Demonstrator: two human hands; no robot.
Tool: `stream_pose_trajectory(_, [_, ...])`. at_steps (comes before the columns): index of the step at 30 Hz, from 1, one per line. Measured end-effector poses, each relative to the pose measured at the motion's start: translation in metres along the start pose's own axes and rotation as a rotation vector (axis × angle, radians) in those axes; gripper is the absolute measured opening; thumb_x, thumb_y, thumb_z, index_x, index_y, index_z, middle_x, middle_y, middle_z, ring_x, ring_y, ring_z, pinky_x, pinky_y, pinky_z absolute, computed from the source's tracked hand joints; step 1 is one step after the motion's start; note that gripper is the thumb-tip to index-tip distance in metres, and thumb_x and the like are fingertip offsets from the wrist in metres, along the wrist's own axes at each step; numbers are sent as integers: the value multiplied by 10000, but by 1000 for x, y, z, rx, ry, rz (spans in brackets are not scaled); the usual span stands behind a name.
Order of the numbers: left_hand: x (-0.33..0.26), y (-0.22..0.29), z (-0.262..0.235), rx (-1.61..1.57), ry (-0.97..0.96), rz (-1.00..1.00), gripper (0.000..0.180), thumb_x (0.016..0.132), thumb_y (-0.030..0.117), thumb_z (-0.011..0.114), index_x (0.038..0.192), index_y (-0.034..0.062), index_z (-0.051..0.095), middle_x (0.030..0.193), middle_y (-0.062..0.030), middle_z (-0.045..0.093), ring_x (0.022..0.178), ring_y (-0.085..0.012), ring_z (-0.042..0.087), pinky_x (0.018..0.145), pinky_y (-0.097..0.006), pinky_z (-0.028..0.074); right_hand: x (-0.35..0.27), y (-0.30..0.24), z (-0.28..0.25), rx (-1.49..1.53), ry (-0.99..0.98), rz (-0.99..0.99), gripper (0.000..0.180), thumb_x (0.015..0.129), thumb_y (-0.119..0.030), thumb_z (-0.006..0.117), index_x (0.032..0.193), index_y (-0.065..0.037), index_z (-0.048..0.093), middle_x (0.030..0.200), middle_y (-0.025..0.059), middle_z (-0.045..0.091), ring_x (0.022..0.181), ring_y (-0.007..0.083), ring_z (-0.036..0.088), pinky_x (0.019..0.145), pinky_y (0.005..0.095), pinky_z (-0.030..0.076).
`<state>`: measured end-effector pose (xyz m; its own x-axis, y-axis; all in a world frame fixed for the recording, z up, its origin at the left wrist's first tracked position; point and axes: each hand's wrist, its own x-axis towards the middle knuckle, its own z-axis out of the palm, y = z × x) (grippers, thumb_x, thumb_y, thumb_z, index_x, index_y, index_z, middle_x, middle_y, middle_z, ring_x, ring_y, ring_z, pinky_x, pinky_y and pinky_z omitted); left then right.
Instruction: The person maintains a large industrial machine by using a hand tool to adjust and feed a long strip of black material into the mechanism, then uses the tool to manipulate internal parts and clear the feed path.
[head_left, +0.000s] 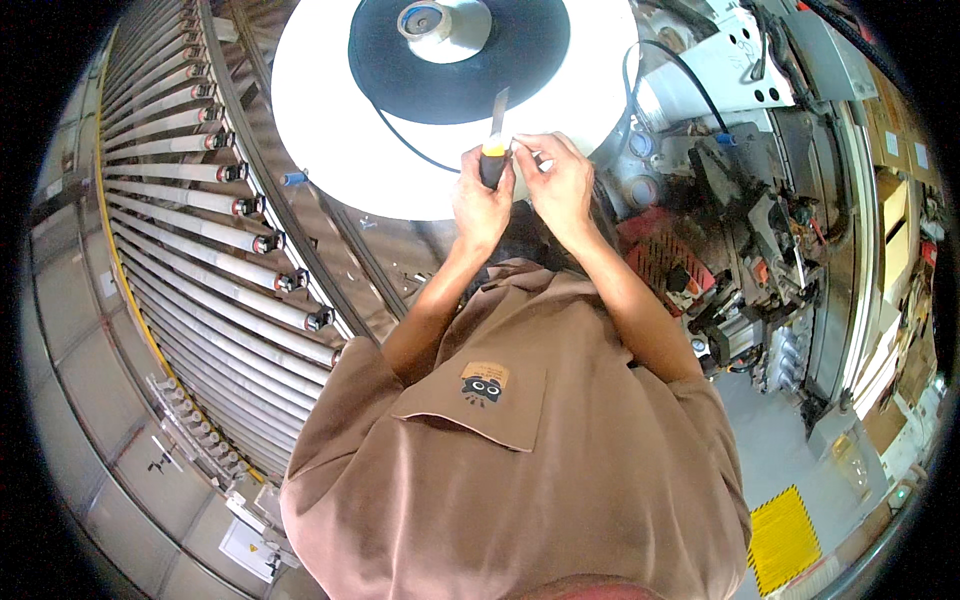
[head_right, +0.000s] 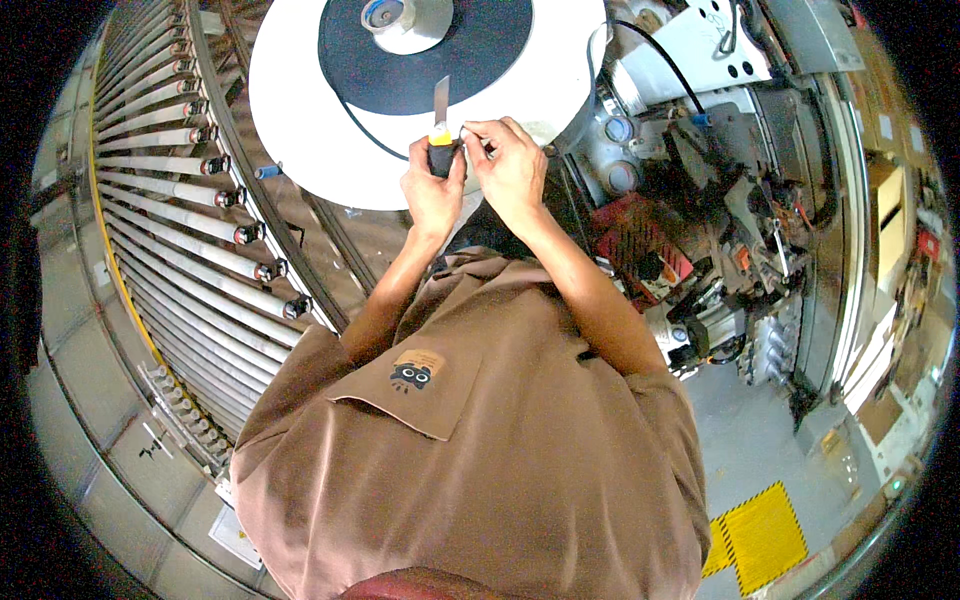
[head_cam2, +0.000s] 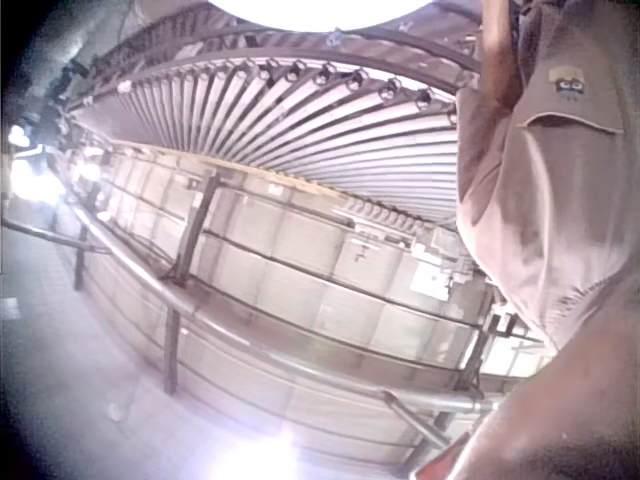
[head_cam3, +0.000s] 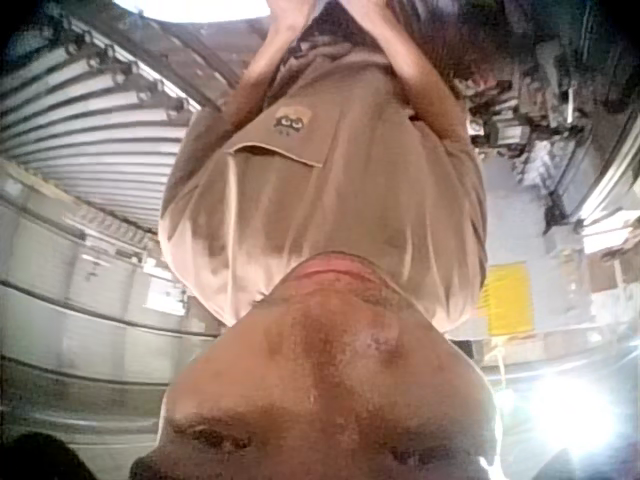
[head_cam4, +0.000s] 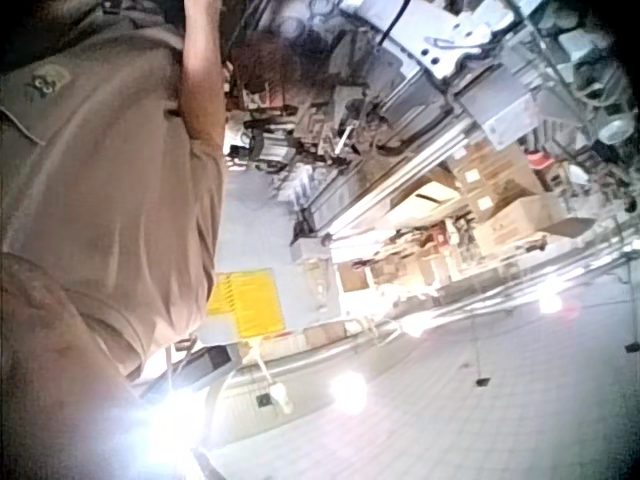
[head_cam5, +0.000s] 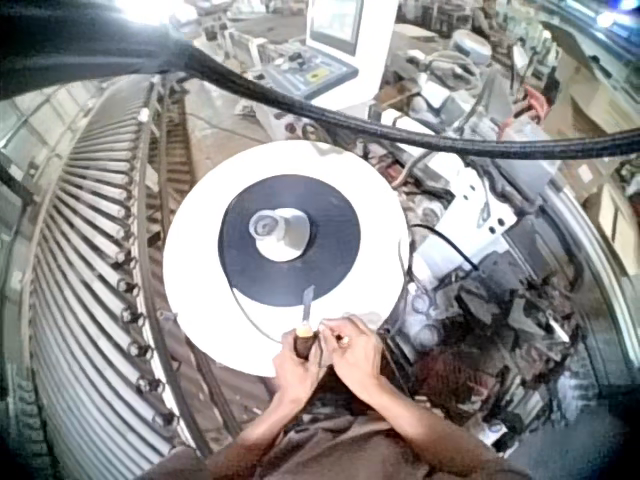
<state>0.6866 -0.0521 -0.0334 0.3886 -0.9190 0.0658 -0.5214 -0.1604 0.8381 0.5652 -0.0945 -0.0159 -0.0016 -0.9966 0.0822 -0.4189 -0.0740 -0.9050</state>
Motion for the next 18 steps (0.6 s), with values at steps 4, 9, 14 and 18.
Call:
stream_pose_trajectory(4, [-1,-3,-3,-12,2,47,383,929,166,745,1240,38,560,913,-236,724,867,-381,764,729,-436,586,-1,5,1,-24,-4,-110,141,907,-143,746,1044,-111,747,979,69,727,813,259,726,710,362,578])
stream_pose_trajectory(9, [-2,-7,-19,76,-84,73,377,943,203,729,1234,51,545,917,-243,720,831,-408,752,717,-463,582,10,6,-13,-329,-114,-296,119,929,-164,693,1044,-149,720,1000,43,715,878,288,719,737,391,584])
stream_pose_trajectory(14, [-1,-6,-23,211,-241,12,402,950,266,731,1235,37,565,972,-255,726,905,-426,742,777,-472,576,18,22,-37,-487,-307,-323,171,975,-214,596,1078,-180,727,994,58,727,808,324,694,781,445,553])
stream_pose_trajectory(18, [1,-2,-15,239,-277,31,410,972,266,688,1273,13,570,962,-265,724,912,-456,727,805,-480,571,29,37,-46,-482,-446,-262,233,979,-232,567,1053,-144,770,1063,54,752,939,305,705,900,444,528])
